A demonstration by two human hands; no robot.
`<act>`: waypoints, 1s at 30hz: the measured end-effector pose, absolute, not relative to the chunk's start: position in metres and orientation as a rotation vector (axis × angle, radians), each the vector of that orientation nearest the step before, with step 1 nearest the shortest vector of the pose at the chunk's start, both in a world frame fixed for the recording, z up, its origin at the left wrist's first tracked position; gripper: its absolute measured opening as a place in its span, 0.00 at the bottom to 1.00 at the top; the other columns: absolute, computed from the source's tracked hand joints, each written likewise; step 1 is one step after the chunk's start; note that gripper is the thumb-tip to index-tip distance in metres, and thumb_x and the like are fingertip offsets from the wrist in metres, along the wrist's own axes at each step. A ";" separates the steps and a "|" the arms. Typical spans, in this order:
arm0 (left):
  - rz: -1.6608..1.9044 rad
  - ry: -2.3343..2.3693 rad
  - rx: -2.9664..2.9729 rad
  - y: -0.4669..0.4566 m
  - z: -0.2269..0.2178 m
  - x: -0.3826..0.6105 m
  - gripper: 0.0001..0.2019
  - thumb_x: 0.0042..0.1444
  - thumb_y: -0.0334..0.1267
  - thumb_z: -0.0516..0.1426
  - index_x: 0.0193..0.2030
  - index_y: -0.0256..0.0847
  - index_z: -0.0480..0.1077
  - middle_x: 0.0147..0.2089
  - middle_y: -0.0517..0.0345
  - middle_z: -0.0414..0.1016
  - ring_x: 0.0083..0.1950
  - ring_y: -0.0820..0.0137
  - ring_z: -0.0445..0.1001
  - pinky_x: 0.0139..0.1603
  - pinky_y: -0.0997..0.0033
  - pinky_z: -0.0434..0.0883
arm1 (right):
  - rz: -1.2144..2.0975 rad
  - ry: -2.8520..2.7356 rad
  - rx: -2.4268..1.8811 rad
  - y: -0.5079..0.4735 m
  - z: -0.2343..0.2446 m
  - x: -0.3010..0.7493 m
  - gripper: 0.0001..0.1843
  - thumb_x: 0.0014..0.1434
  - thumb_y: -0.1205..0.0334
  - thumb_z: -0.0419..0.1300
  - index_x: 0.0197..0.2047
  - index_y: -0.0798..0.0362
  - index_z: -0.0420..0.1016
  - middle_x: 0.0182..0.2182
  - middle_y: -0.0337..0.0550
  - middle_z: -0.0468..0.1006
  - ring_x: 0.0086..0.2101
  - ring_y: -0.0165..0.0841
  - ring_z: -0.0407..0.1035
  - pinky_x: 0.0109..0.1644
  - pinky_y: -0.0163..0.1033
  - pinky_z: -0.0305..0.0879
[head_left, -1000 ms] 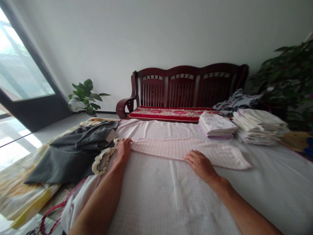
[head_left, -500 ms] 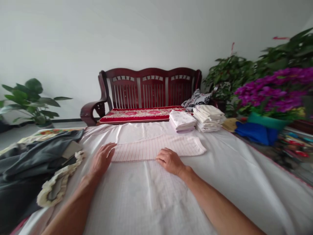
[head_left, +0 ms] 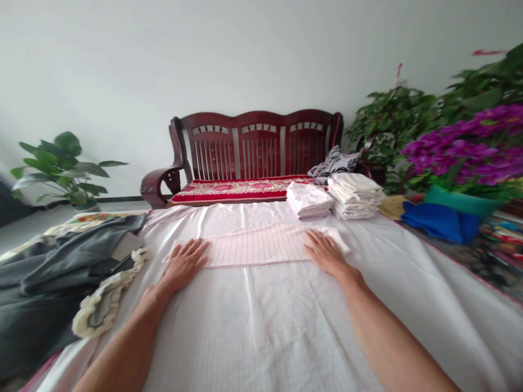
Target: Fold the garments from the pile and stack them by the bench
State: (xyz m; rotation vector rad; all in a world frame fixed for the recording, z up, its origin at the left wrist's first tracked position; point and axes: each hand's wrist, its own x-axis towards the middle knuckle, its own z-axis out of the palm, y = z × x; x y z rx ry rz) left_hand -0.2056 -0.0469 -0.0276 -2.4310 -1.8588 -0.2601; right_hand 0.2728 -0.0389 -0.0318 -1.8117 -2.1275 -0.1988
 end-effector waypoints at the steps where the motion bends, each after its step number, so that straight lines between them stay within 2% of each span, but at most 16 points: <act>1: -0.260 -1.862 -2.430 -0.047 -0.028 -0.206 0.25 0.70 0.46 0.45 0.73 0.52 0.59 0.76 0.56 0.54 0.77 0.59 0.49 0.75 0.47 0.39 | -0.229 -2.112 -1.853 -0.038 -0.035 0.282 0.27 0.69 0.51 0.49 0.66 0.52 0.67 0.67 0.53 0.66 0.67 0.45 0.58 0.69 0.58 0.54; 4: -0.279 -1.858 -2.442 -0.047 -0.027 -0.208 0.26 0.69 0.47 0.46 0.72 0.51 0.59 0.76 0.56 0.55 0.77 0.58 0.50 0.75 0.47 0.41 | -0.288 -2.082 -1.883 -0.037 -0.041 0.298 0.27 0.68 0.53 0.49 0.65 0.54 0.68 0.66 0.54 0.67 0.66 0.45 0.58 0.70 0.58 0.51; 9: -0.449 -1.902 -2.457 -0.046 -0.025 -0.220 0.25 0.70 0.47 0.43 0.68 0.48 0.66 0.72 0.56 0.63 0.75 0.61 0.56 0.74 0.54 0.50 | -0.371 -2.023 -1.775 -0.038 -0.038 0.299 0.23 0.67 0.56 0.49 0.60 0.52 0.74 0.61 0.53 0.74 0.62 0.46 0.64 0.67 0.61 0.55; 12: -0.615 -2.107 -2.217 -0.047 -0.021 -0.227 0.24 0.69 0.44 0.44 0.65 0.42 0.69 0.68 0.50 0.69 0.68 0.60 0.66 0.69 0.60 0.60 | -0.413 -1.988 -1.649 -0.038 -0.033 0.298 0.22 0.66 0.59 0.48 0.54 0.55 0.78 0.54 0.55 0.79 0.57 0.46 0.70 0.64 0.58 0.61; 15: -0.600 -2.378 -1.847 -0.049 -0.014 -0.231 0.26 0.67 0.46 0.46 0.65 0.38 0.68 0.63 0.40 0.72 0.60 0.53 0.72 0.61 0.54 0.66 | -0.421 -1.972 -1.494 -0.037 -0.026 0.286 0.21 0.65 0.61 0.49 0.51 0.57 0.79 0.50 0.55 0.81 0.52 0.45 0.73 0.61 0.54 0.66; 19: -0.437 -2.498 -1.702 -0.053 -0.005 -0.230 0.26 0.64 0.52 0.48 0.59 0.41 0.74 0.59 0.38 0.74 0.60 0.44 0.70 0.57 0.48 0.65 | -0.359 -2.043 -1.267 -0.038 -0.018 0.249 0.19 0.62 0.66 0.51 0.50 0.53 0.81 0.49 0.51 0.82 0.51 0.44 0.73 0.60 0.54 0.68; 25: -0.361 -2.572 -1.628 -0.054 0.006 -0.225 0.27 0.61 0.55 0.49 0.52 0.36 0.77 0.55 0.33 0.74 0.58 0.42 0.70 0.56 0.49 0.64 | -0.276 -2.137 -1.117 -0.043 -0.018 0.206 0.18 0.60 0.69 0.52 0.46 0.51 0.82 0.48 0.50 0.82 0.51 0.43 0.74 0.59 0.54 0.70; 30: -0.267 -2.604 -1.637 -0.055 0.015 -0.224 0.32 0.61 0.59 0.47 0.46 0.32 0.80 0.54 0.26 0.74 0.59 0.40 0.70 0.54 0.49 0.65 | -0.258 -2.157 -1.121 -0.042 -0.021 0.203 0.20 0.58 0.71 0.52 0.46 0.50 0.81 0.47 0.48 0.82 0.51 0.42 0.74 0.58 0.52 0.71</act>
